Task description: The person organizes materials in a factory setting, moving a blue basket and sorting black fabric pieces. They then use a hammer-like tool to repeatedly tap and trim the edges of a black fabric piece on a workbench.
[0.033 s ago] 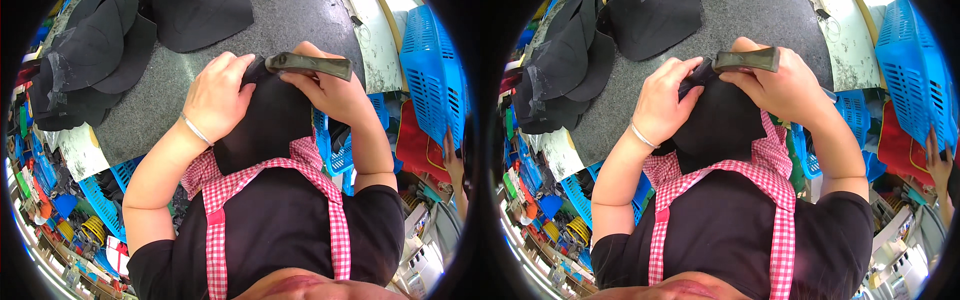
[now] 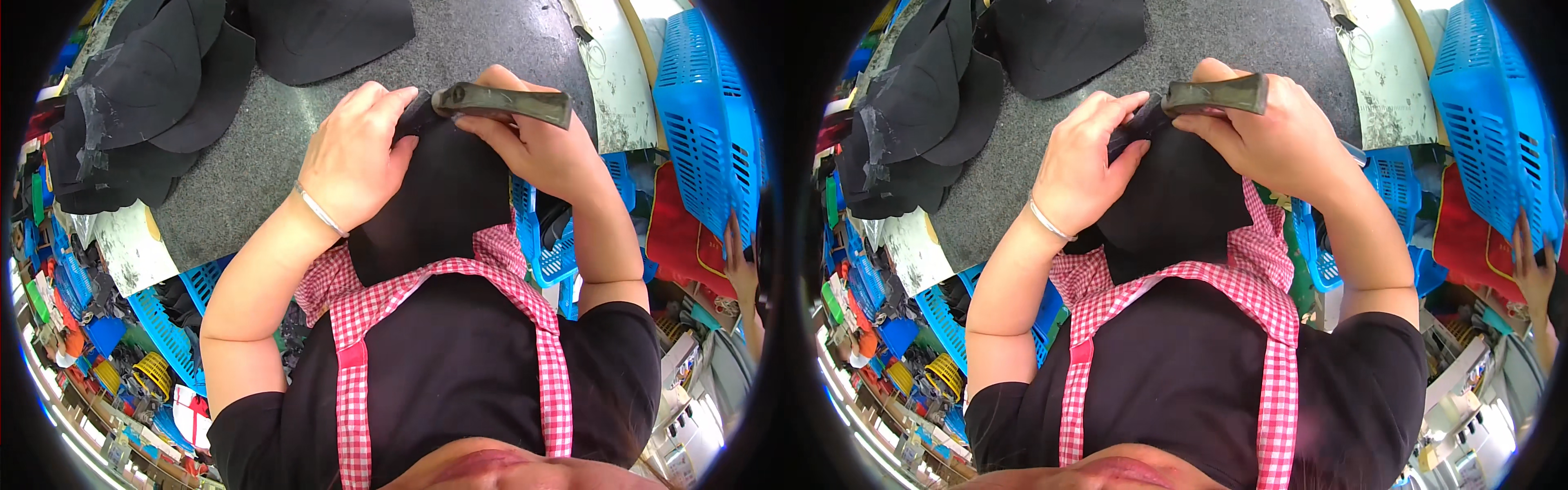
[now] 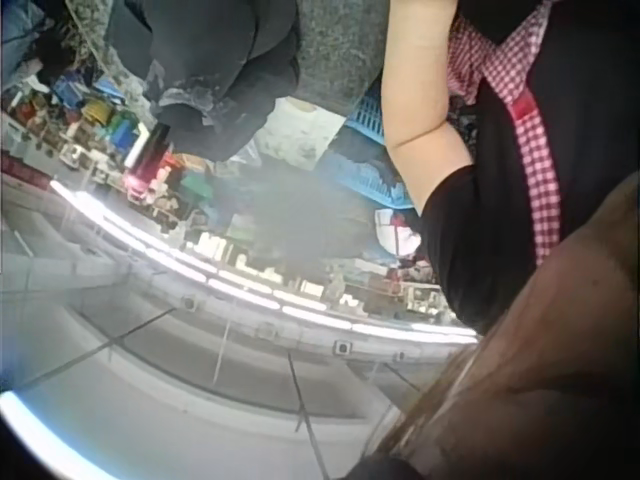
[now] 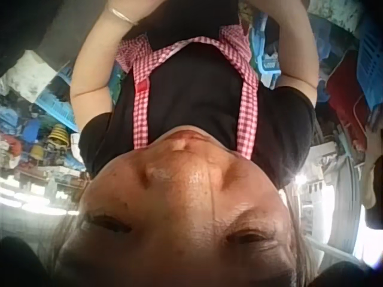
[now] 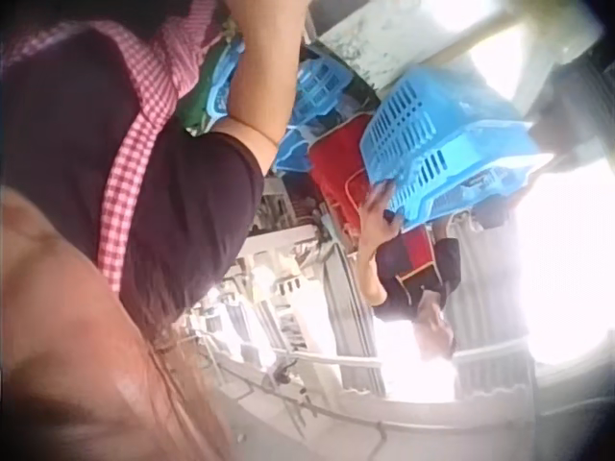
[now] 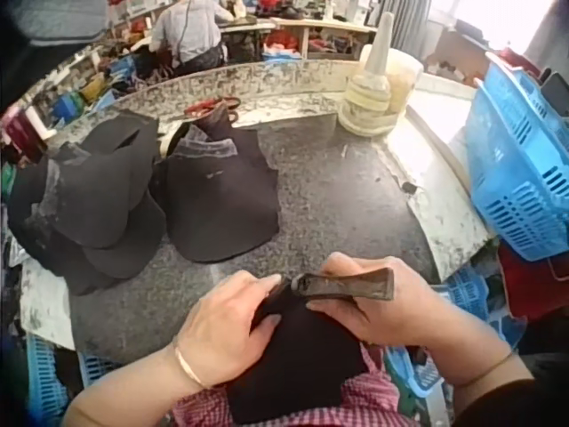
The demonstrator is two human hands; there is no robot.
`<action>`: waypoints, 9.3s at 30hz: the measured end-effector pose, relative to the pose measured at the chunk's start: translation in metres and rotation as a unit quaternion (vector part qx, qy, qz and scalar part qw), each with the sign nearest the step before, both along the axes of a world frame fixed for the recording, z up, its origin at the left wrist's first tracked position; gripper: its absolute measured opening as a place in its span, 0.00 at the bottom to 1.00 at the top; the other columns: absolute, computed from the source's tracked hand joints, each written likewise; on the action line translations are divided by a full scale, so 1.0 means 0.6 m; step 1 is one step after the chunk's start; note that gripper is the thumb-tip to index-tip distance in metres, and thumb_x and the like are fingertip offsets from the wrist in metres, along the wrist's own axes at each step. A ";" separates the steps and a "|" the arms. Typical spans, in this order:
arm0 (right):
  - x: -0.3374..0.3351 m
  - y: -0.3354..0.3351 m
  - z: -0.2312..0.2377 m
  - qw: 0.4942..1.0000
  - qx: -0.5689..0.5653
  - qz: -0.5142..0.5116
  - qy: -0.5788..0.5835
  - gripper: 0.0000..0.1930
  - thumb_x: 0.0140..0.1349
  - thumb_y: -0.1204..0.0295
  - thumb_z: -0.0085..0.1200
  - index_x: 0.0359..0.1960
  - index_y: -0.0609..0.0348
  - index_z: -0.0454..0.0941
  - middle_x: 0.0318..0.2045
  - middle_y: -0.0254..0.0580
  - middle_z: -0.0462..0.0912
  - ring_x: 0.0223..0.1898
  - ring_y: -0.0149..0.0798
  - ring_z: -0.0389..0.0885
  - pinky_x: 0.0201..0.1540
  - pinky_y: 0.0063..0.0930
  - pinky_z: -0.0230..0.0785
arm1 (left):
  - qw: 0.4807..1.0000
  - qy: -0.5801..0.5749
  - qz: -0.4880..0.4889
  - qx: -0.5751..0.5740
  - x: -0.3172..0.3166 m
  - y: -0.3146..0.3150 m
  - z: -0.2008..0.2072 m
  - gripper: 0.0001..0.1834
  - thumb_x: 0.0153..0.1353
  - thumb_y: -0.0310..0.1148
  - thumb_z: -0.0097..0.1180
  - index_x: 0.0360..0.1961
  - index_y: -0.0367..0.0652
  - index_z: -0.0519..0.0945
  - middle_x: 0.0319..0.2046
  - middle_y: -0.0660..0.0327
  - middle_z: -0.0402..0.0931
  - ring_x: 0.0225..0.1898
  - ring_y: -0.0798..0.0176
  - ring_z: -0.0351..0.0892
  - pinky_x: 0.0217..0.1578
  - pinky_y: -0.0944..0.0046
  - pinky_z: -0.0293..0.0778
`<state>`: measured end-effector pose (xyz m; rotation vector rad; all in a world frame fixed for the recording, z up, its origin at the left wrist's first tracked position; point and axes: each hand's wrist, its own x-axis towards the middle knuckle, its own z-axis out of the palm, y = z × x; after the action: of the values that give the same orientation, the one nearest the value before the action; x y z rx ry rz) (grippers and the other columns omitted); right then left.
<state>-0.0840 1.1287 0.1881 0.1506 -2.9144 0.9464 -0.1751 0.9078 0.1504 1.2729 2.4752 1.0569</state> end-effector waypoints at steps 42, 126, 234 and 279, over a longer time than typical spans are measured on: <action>-0.026 -0.028 0.009 0.996 0.065 0.032 -0.045 0.09 0.69 0.67 0.63 0.42 0.60 0.81 0.31 0.50 0.81 0.33 0.56 0.83 0.35 0.45 0.74 | 0.994 0.090 -0.041 0.041 -0.025 -0.039 -0.012 0.08 0.53 0.23 0.70 0.36 0.42 0.86 0.33 0.60 0.83 0.37 0.54 0.84 0.39 0.56 0.80; -0.369 0.041 -0.030 0.984 0.172 -0.055 -0.006 0.24 0.72 0.51 0.55 0.49 0.64 0.79 0.43 0.66 0.86 0.48 0.67 0.85 0.51 0.58 0.78 | 0.966 0.172 -0.036 0.187 -0.117 0.005 0.168 0.14 0.57 0.23 0.69 0.45 0.45 0.86 0.33 0.64 0.82 0.37 0.67 0.83 0.48 0.61 0.74; 0.013 -0.003 0.068 0.989 -0.145 0.000 -0.026 0.10 0.64 0.72 0.69 0.43 0.61 0.82 0.32 0.36 0.81 0.32 0.29 0.79 0.33 0.26 0.69 | 0.949 0.308 0.025 0.057 -0.176 0.031 0.046 0.07 0.69 0.32 0.54 0.37 0.41 0.82 0.39 0.55 0.83 0.52 0.54 0.80 0.55 0.50 0.70; -0.071 -0.066 0.002 0.989 0.102 0.110 -0.007 0.11 0.68 0.65 0.65 0.42 0.56 0.76 0.26 0.48 0.81 0.31 0.57 0.84 0.31 0.45 0.75 | 0.982 0.171 -0.072 0.038 -0.057 -0.087 -0.003 0.08 0.53 0.23 0.69 0.36 0.40 0.87 0.33 0.60 0.83 0.36 0.55 0.83 0.37 0.58 0.81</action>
<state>-0.1265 1.0890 0.1895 0.4872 -3.0481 0.6721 -0.2094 0.8558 0.1484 1.7592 2.5462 0.9747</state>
